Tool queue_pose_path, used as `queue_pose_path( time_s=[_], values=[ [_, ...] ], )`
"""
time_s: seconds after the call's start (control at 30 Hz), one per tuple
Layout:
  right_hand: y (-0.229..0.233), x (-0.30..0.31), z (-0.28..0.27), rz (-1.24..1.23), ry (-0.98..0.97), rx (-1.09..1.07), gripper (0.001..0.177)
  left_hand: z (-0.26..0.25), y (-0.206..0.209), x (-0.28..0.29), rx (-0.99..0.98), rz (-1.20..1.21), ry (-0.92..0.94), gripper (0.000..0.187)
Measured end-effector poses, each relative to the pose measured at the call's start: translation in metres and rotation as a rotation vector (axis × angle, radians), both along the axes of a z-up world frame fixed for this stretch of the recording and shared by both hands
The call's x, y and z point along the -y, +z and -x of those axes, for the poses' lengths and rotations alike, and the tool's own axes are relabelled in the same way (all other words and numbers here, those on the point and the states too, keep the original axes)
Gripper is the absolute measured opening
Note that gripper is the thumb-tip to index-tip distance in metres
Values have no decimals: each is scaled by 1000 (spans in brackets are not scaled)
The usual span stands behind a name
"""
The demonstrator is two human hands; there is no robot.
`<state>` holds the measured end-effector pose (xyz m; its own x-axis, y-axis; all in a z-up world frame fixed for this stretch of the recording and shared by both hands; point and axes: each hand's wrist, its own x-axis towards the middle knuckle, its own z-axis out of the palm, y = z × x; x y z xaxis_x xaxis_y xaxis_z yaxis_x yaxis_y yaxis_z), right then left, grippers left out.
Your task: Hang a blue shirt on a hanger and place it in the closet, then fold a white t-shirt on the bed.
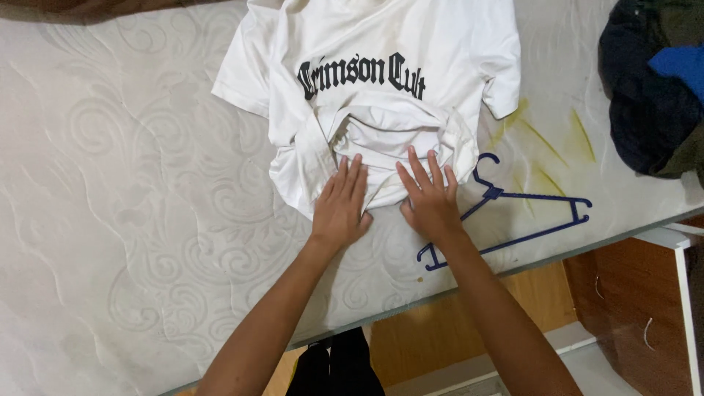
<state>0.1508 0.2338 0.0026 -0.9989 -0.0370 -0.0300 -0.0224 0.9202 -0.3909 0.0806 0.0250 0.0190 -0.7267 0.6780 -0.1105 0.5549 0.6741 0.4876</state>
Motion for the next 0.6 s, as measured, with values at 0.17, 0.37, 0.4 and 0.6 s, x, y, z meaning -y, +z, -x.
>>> queue_pose_path(
  time_s=[0.17, 0.37, 0.4, 0.6],
  values=[
    [-15, 16, -11, -51, -121, -188, 45, -2, -44, 2, -177, 25, 11, 59],
    [1, 37, -29, -18, -209, -237, 24, -13, -39, 18, -248, -61, -19, 19],
    [5, 41, -35, 4, -200, -236, 23, -17, -38, 22, -246, -78, -36, 16],
    [11, 73, -84, 29, -207, -200, 20, -54, -26, 58, -214, -102, -89, 18]
  ],
)
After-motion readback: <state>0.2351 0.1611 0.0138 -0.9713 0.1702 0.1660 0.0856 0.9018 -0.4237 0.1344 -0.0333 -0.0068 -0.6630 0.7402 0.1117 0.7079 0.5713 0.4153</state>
